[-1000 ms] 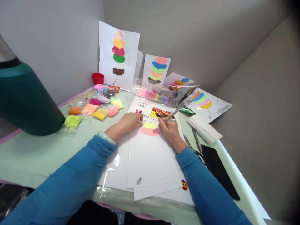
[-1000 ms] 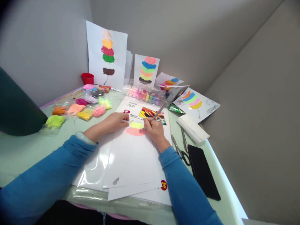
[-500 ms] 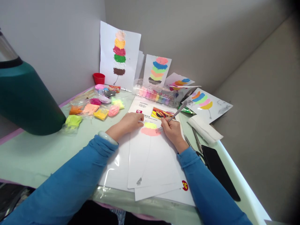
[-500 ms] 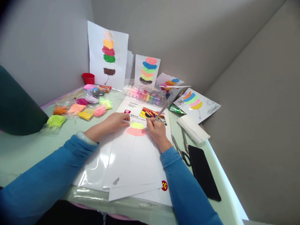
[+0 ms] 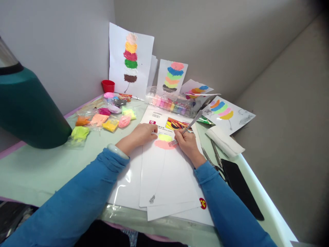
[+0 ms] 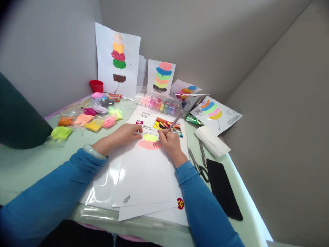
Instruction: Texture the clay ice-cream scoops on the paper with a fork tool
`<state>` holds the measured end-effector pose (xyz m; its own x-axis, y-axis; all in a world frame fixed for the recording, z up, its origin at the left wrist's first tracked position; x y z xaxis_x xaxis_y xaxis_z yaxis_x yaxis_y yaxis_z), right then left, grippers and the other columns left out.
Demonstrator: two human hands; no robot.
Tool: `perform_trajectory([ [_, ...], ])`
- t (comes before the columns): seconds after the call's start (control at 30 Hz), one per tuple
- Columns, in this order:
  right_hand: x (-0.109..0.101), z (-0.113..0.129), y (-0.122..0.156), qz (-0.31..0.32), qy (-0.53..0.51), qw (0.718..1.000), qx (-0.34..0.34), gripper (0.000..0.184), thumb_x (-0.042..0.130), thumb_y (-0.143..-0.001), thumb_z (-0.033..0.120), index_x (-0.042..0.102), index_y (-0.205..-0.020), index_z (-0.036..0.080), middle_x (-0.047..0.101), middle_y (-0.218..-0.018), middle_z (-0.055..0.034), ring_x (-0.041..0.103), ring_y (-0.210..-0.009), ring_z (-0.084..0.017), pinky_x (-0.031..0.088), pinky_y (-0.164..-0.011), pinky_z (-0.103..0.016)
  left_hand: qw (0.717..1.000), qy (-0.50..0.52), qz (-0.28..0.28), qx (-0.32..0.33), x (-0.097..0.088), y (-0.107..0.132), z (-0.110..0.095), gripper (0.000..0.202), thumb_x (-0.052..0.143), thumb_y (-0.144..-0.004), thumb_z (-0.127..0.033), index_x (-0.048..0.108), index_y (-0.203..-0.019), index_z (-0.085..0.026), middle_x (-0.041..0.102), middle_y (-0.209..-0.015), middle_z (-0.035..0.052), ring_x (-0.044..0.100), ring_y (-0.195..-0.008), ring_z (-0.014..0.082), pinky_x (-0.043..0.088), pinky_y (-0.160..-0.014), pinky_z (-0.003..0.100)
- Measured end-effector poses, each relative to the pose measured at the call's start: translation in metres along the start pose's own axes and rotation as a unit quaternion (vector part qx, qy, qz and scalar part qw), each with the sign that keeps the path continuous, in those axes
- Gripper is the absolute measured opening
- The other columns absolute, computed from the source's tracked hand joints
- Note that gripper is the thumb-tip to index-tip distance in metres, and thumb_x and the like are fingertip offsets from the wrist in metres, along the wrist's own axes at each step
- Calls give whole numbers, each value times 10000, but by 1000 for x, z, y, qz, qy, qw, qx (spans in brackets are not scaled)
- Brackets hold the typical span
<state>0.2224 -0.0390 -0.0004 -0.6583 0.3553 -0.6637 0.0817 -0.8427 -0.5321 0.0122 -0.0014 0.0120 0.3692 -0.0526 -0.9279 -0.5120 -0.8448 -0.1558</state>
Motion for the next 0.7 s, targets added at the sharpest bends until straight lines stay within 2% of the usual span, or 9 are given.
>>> perform_trajectory([
  [0.17, -1, -6, -1, -8, 14, 1000, -15, 377, 427, -879, 388, 515, -563, 203, 556, -528, -7, 540, -534, -137, 398, -570, -252, 1000, -2, 0, -3, -1, 0, -1, 210, 500, -733, -285, 632, -880, -215, 676, -835, 37, 583, -756, 193, 376, -627, 278],
  [0.37, -1, -2, 1, -21, -32, 999, 0, 382, 441, -875, 399, 520, -560, 198, 556, -518, -4, 536, -513, -133, 402, -549, -254, 1000, -8, 3, -3, -1, -1, -1, 212, 501, -735, -284, 634, -884, -214, 680, -847, 39, 587, -765, 194, 385, -642, 280],
  [0.7, 1, 5, 1, 4, -11, 1000, 12, 363, 448, -868, 412, 565, -600, 197, 595, -552, -1, 565, -541, -134, 386, -542, -248, 1000, -4, 9, -2, -3, 1, -2, 240, 495, -734, -289, 638, -911, -214, 679, -867, 42, 589, -784, 198, 391, -652, 276],
])
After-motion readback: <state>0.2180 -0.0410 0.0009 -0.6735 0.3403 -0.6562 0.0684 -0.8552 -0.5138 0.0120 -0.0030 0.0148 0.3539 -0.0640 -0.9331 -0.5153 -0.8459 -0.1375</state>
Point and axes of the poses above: each hand's wrist, its own y-axis away from the middle knuckle, its own x-axis out of the palm, z = x × y, the point moved 1 cm from there along -y, towards the middle knuckle
